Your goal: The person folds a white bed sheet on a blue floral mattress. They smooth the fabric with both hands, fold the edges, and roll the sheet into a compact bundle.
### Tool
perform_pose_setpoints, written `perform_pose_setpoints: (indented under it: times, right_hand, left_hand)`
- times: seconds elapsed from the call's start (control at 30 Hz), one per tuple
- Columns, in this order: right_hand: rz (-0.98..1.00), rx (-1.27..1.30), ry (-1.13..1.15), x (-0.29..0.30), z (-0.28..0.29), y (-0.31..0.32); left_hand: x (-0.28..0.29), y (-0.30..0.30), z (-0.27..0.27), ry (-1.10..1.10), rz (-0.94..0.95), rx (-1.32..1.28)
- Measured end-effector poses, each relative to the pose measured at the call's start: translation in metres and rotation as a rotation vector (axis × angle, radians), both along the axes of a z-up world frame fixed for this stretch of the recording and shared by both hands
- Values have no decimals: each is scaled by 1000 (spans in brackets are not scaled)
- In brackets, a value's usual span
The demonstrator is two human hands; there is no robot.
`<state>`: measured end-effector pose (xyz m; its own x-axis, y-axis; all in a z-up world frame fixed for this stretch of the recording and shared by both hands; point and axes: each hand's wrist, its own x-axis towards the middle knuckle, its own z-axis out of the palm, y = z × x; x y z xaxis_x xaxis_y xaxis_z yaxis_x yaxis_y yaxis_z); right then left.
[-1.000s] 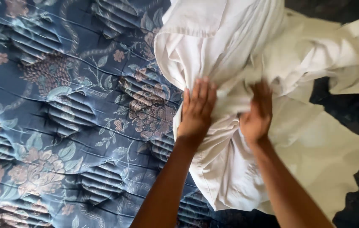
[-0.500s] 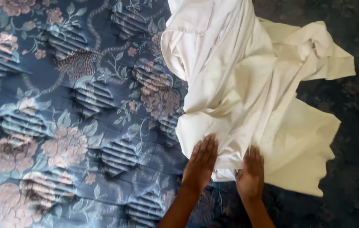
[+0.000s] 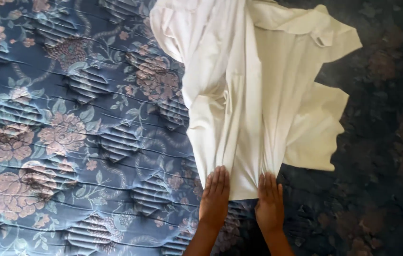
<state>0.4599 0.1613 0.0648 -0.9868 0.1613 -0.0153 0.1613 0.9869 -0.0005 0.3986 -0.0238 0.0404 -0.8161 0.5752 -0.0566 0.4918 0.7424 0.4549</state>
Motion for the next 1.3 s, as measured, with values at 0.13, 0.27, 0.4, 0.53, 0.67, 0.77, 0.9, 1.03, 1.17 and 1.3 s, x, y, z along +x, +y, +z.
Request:
perform_pose_setpoints:
  times: [0.13, 0.27, 0.4, 0.53, 0.67, 0.77, 0.9, 1.03, 1.17, 1.3]
  right_hand:
    - [-38, -36, -25, 22, -1, 15]
    - [-66, -38, -44, 35, -3, 22]
    - [-74, -86, -18, 33, -5, 22]
    - [-90, -73, -58, 28, -6, 22]
    - [-109, -177, 224, -15, 27, -8]
    - [-64, -383, 331, -57, 33, -41]
    - [93, -490, 278, -121, 20, -94]
    - [95, -406, 217, -140, -3, -113]
    - [65, -326, 219, -131, -31, -115]
    - [64, -323, 268, -132, -52, -111]
  left_hand:
    - [35, 22, -2, 82, 46, -82]
    - [62, 34, -13, 15, 44, -8]
    - [60, 33, -9, -36, 13, -17]
    - [44, 23, 19, -5, 27, -12]
    - [3, -3, 62, -372, -22, 227]
    - [-45, -18, 53, -183, 160, 269]
    - [-139, -33, 31, 126, 477, 559]
    - [-165, -37, -28, 36, 327, 504]
    - [-150, -36, -61, 171, 267, 310]
    - [-153, -35, -79, 239, 220, 288]
